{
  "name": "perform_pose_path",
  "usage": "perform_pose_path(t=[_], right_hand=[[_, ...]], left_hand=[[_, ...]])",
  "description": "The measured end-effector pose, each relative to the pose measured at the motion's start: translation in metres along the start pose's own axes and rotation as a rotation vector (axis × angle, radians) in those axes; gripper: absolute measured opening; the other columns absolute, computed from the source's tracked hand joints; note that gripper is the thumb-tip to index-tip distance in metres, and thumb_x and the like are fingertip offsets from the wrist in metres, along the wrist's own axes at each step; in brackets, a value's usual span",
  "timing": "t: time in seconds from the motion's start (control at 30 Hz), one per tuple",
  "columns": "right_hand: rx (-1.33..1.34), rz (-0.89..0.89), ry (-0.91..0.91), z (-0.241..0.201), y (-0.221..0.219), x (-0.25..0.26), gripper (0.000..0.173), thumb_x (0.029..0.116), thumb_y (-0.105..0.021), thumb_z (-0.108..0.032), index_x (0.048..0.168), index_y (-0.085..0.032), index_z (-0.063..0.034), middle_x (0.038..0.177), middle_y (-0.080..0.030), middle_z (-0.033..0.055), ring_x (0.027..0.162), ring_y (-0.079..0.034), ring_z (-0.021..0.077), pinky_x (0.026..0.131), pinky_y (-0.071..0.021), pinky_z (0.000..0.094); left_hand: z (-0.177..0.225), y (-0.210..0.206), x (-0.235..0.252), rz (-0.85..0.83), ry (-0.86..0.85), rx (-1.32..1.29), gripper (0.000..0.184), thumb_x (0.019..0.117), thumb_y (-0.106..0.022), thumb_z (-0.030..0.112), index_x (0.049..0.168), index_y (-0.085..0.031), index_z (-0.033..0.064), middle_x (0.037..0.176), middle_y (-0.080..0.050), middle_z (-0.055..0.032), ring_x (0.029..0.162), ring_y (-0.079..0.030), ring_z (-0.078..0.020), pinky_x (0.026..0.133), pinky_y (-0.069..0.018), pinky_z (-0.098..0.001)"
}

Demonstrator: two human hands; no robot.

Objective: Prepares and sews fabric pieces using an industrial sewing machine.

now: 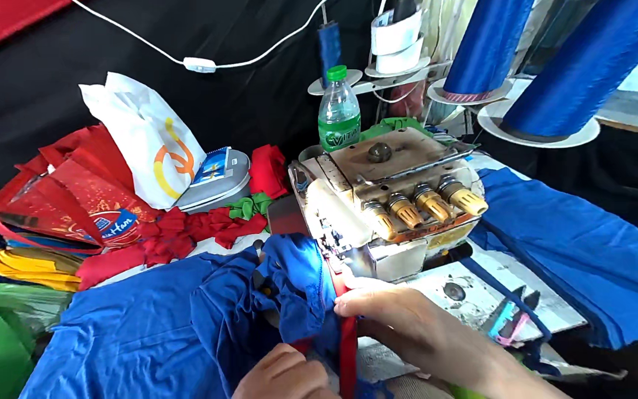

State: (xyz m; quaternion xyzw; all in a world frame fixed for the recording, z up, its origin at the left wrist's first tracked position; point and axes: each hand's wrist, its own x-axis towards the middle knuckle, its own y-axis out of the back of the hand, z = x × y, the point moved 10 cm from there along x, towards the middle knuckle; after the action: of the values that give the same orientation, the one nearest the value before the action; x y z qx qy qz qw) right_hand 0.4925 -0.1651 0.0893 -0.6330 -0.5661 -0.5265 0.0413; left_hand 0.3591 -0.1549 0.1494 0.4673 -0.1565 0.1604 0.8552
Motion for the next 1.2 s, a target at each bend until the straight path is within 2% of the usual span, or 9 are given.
perform_pose_path(t=[0.13,0.27,0.43,0.5,0.57,0.67,0.8,0.97,1.2], right_hand=[[-0.051,-0.015,0.042,-0.006,0.002,0.013,0.016,0.1066,-0.053,-0.017,0.104,-0.067,-0.0090,0.097,-0.073,0.0038,0.098,-0.069,0.0107,0.089,-0.0542,0.0225],[-0.078,-0.004,0.018,-0.008,0.004,0.014,0.019,0.1073,-0.051,-0.019,0.105,-0.067,-0.0088,0.090,-0.069,0.0047,0.090,-0.067,0.0124,0.081,-0.0544,0.0231],[-0.146,0.128,0.128,-0.020,0.008,-0.013,0.012,0.1068,-0.052,-0.013,0.102,-0.062,-0.0071,0.112,-0.072,0.0086,0.118,-0.066,0.0182,0.108,-0.0495,0.0337],[-0.194,0.161,0.129,-0.018,0.007,-0.031,0.007,0.1053,-0.054,-0.011,0.104,-0.062,-0.0099,0.114,-0.071,0.0062,0.123,-0.063,0.0185,0.115,-0.0434,0.0376],[-0.218,0.174,0.066,-0.014,0.003,-0.047,0.010,0.1032,-0.058,-0.009,0.105,-0.067,-0.0113,0.116,-0.073,0.0051,0.129,-0.060,0.0208,0.119,-0.0366,0.0407],[-0.249,0.238,0.019,-0.009,0.002,-0.058,0.014,0.1015,-0.060,-0.010,0.097,-0.073,-0.0083,0.113,-0.074,0.0064,0.128,-0.060,0.0192,0.121,-0.0326,0.0389],[-0.283,0.282,0.015,-0.007,0.000,-0.060,0.014,0.1020,-0.060,-0.011,0.097,-0.073,-0.0090,0.113,-0.074,0.0052,0.129,-0.059,0.0183,0.122,-0.0301,0.0385],[-0.381,0.317,0.039,0.001,-0.001,-0.055,0.014,0.1066,-0.053,-0.021,0.106,-0.067,-0.0187,0.123,-0.070,-0.0066,0.136,-0.051,0.0132,0.124,-0.0272,0.0390],[-0.401,0.311,-0.086,0.018,0.004,-0.016,0.022,0.1060,-0.052,-0.029,0.100,-0.070,-0.0194,0.109,-0.074,-0.0020,0.111,-0.065,0.0117,0.103,-0.0446,0.0349]], left_hand=[[-0.002,0.019,0.007,0.063,-0.020,0.027,0.028,0.1048,-0.048,0.015,0.088,-0.062,-0.0026,0.079,-0.059,-0.0168,0.085,-0.058,-0.0252,0.086,-0.0443,-0.0306],[-0.005,0.022,0.012,0.065,-0.046,-0.014,0.029,0.1063,-0.047,0.018,0.088,-0.060,-0.0013,0.080,-0.057,-0.0151,0.085,-0.056,-0.0224,0.086,-0.0435,-0.0278],[-0.010,-0.003,0.014,0.023,-0.026,-0.160,0.031,0.1058,-0.045,0.014,0.089,-0.062,-0.0057,0.087,-0.060,-0.0192,0.092,-0.058,-0.0238,0.088,-0.0460,-0.0279],[-0.021,-0.024,0.014,-0.011,0.086,-0.092,0.029,0.1038,-0.049,0.013,0.089,-0.065,-0.0058,0.104,-0.065,-0.0238,0.106,-0.061,-0.0296,0.096,-0.0474,-0.0354],[-0.036,-0.043,0.009,0.006,0.229,0.132,0.027,0.1024,-0.055,0.016,0.089,-0.069,-0.0025,0.131,-0.062,-0.0252,0.128,-0.056,-0.0375,0.111,-0.0401,-0.0500],[-0.053,-0.057,-0.005,0.154,0.324,0.438,0.027,0.1012,-0.058,0.023,0.086,-0.069,0.0034,0.139,-0.060,-0.0248,0.134,-0.054,-0.0425,0.112,-0.0334,-0.0627],[-0.064,-0.054,-0.021,0.305,0.329,0.496,0.031,0.1066,-0.049,0.027,0.087,-0.063,0.0074,0.135,-0.061,-0.0232,0.135,-0.051,-0.0369,0.115,-0.0329,-0.0529],[-0.079,-0.039,-0.013,0.340,0.320,0.333,0.031,0.1080,-0.046,0.022,0.090,-0.060,-0.0002,0.132,-0.061,-0.0277,0.136,-0.051,-0.0397,0.116,-0.0360,-0.0513],[-0.128,-0.017,0.007,0.334,0.238,0.309,0.040,0.1101,-0.038,0.034,0.099,-0.063,0.0039,0.129,-0.062,-0.0209,0.127,-0.058,-0.0248,0.108,-0.0460,-0.0333]])
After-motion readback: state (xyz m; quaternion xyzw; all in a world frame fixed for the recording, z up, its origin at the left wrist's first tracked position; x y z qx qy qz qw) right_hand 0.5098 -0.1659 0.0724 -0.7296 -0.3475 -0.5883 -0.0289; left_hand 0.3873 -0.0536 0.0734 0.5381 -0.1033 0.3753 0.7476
